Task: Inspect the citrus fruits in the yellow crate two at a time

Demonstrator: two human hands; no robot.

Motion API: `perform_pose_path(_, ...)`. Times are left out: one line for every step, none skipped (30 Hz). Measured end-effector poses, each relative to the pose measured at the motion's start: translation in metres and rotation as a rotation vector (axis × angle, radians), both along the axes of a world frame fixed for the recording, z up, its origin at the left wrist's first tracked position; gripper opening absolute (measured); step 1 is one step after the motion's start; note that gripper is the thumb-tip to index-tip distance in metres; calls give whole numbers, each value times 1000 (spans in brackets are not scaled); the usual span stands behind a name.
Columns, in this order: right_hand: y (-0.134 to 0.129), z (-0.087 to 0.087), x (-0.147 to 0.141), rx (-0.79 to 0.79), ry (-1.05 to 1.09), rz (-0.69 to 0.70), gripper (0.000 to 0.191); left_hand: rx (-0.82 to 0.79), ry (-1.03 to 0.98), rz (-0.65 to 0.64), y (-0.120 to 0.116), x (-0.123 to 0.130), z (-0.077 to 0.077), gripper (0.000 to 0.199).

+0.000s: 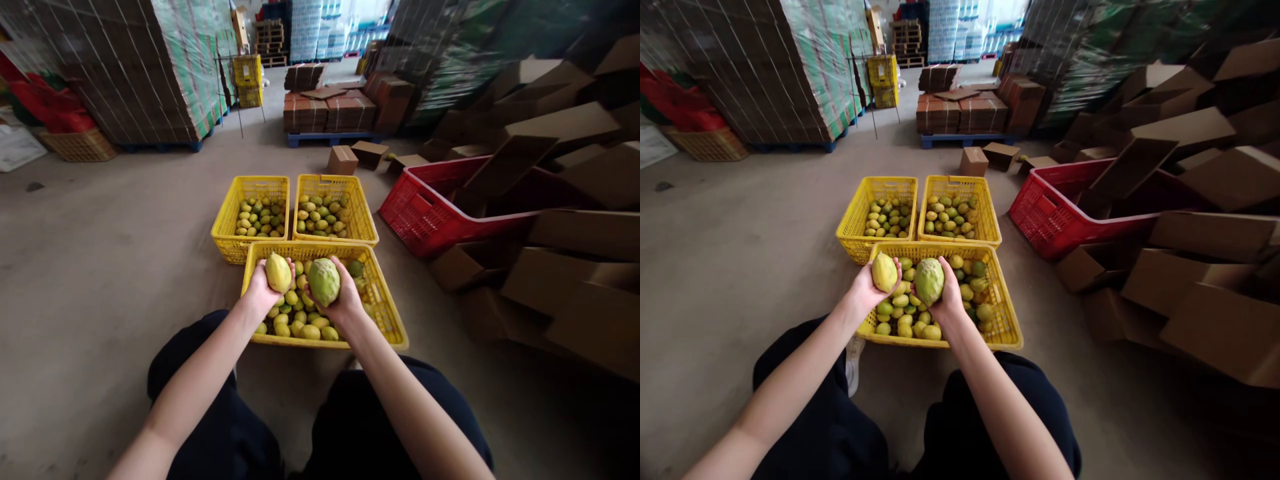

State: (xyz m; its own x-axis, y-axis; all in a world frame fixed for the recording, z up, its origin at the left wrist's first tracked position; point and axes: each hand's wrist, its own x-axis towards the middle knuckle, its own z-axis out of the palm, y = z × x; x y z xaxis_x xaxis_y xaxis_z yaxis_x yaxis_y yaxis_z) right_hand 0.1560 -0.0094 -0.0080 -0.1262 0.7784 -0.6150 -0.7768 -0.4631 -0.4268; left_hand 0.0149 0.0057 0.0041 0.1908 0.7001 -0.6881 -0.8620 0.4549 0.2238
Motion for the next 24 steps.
perform_pose_path(0,-1,0,-12,-1,2,29,6,4,15,0,1,0,22)
perform_pose_path(0,-3,-1,-20,-5,-4,29,14,22,35,0,1,0,20)
perform_pose_path(0,-4,-2,-23,-13,-15,27,21,54,59,0,2,0,17)
perform_pose_path(0,-6,-2,-19,-22,-29,24,26,93,86,0,2,0,14)
perform_pose_path(0,-6,-3,-8,-30,-43,20,31,134,116,1,2,0,13)
perform_pose_path(0,-6,-3,6,-39,-57,17,34,168,141,1,1,-1,13)
perform_pose_path(0,-5,-3,19,-45,-68,15,37,189,156,1,0,-1,14)
perform_pose_path(-1,-4,-2,30,-48,-74,14,38,192,159,2,0,-2,15)
perform_pose_path(-1,-3,-2,35,-48,-73,14,38,178,150,2,-1,-3,16)
perform_pose_path(-1,-2,-1,34,-46,-68,15,35,148,135,3,-1,-4,15)
perform_pose_path(-1,-2,-1,29,-44,-65,16,33,109,119,3,-1,-5,15)
perform_pose_path(-1,-2,-1,19,-40,-62,16,30,67,106,3,-1,-7,17)
perform_pose_path(0,-2,-1,1,-35,-57,17,27,30,98,3,-1,-8,19)
perform_pose_path(0,-3,-1,-20,-28,-53,18,23,5,98,3,0,-9,21)
perform_pose_path(0,-4,-1,-43,-22,-49,19,20,-3,104,3,0,-9,22)
perform_pose_path(0,-5,-1,-62,-15,-44,20,17,3,114,3,1,-9,22)
perform_pose_path(0,-7,-2,-74,-10,-41,20,19,18,125,3,1,-8,21)
perform_pose_path(0,-7,-2,-78,-7,-36,21,26,38,139,3,2,-7,19)
perform_pose_path(0,-8,-2,-72,-6,-30,21,34,61,155,3,2,-6,17)
perform_pose_path(0,-8,-2,-57,-6,-24,22,41,83,170,3,2,-5,14)
perform_pose_path(-1,-7,-1,-35,-8,-23,22,44,98,179,3,2,-3,13)
perform_pose_path(-1,-5,-1,-8,-13,-31,22,44,101,178,3,2,-3,12)
perform_pose_path(-2,-3,-1,22,-20,-45,20,44,93,161,3,2,-2,14)
perform_pose_path(-2,-1,0,49,-28,-62,17,43,74,132,3,2,-2,17)
